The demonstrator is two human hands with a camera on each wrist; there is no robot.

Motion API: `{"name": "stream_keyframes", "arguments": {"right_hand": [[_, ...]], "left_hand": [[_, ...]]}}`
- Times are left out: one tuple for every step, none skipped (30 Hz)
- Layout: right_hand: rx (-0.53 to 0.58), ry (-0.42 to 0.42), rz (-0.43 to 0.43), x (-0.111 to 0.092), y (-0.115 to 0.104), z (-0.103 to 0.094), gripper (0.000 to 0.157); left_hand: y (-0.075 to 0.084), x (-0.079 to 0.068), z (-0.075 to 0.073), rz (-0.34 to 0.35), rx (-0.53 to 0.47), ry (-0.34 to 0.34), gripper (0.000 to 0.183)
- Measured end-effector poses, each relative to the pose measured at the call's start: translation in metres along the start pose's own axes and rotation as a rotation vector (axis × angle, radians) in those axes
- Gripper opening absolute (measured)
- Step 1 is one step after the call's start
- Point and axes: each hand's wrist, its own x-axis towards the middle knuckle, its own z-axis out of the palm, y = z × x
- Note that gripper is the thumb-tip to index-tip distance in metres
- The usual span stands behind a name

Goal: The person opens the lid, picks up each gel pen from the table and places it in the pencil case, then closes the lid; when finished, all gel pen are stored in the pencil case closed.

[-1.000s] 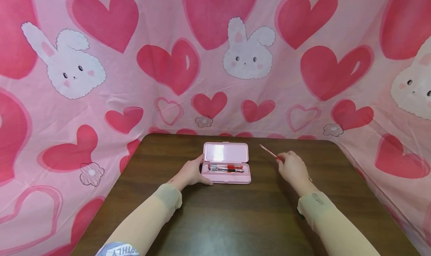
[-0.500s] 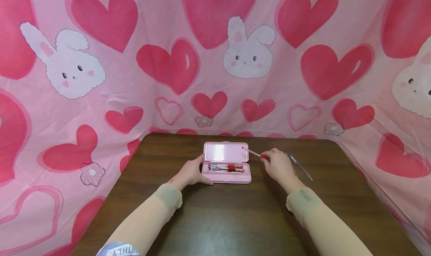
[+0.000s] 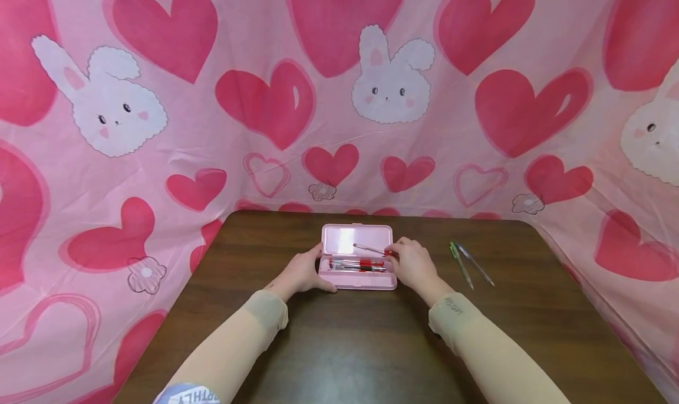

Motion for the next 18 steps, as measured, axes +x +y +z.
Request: {"name": "stream_keyframes", "arguments": {"right_hand": [[0.001,-0.004,-0.003,0.0,-0.002,0.001,0.031],[0.004,-0.01,-0.002,0.001,-0.004,0.002,0.031],[0.008,-0.017,0.002,0.001,-0.006,0.003,0.03],[0.011,-0.025,0.006,0.001,-0.007,0.005,0.03],[0.014,-0.034,0.01,0.001,-0.009,0.006,0.03],[0.013,-0.04,0.011,0.001,-0.01,0.007,0.03],[0.009,-0.046,0.01,0.002,-0.012,0.008,0.029],[0.006,-0.053,0.009,0.002,-0.013,0.009,0.028],[0.002,-0.057,0.006,0.003,-0.015,0.01,0.027],[-0.006,-0.06,-0.001,0.003,-0.016,0.012,0.027],[-0.013,-0.062,-0.006,0.004,-0.017,0.013,0.026],[-0.017,-0.064,-0.01,0.004,-0.019,0.014,0.026],[-0.02,-0.067,-0.011,0.005,-0.02,0.015,0.026],[-0.022,-0.071,-0.012,0.006,-0.022,0.016,0.026],[-0.026,-0.074,-0.016,0.006,-0.023,0.017,0.026],[-0.03,-0.078,-0.021,0.007,-0.024,0.018,0.026],[-0.034,-0.08,-0.028,0.008,-0.025,0.019,0.025],[-0.035,-0.082,-0.034,0.009,-0.026,0.02,0.025]], "left_hand": [[0.0,0.0,0.0,-0.002,-0.003,0.001,0.133],[0.0,0.0,0.0,-0.001,-0.005,0.002,0.132],[0.0,-0.001,0.0,-0.002,-0.008,0.001,0.132],[0.0,-0.001,0.0,-0.001,-0.009,0.002,0.131],[0.0,-0.001,0.0,0.002,-0.008,0.004,0.131],[0.0,-0.001,0.0,0.001,-0.01,0.004,0.131],[0.0,-0.001,0.0,0.002,-0.009,0.004,0.131],[0.0,-0.001,0.0,0.003,-0.008,0.004,0.131],[0.0,-0.001,0.0,0.002,-0.006,0.005,0.132],[0.0,-0.001,0.0,0.003,-0.003,0.006,0.132],[0.0,0.0,0.0,0.005,0.0,0.008,0.132],[0.0,-0.001,0.0,0.006,0.002,0.009,0.132],[0.0,0.0,0.0,0.008,0.004,0.008,0.133],[0.0,0.0,0.0,0.009,0.005,0.009,0.132],[0.0,-0.001,0.0,0.009,0.004,0.008,0.132],[0.0,0.0,0.0,0.011,0.004,0.009,0.132],[0.0,0.0,0.0,0.01,0.004,0.009,0.132],[-0.001,0.0,0.0,0.009,0.002,0.008,0.132]]}}
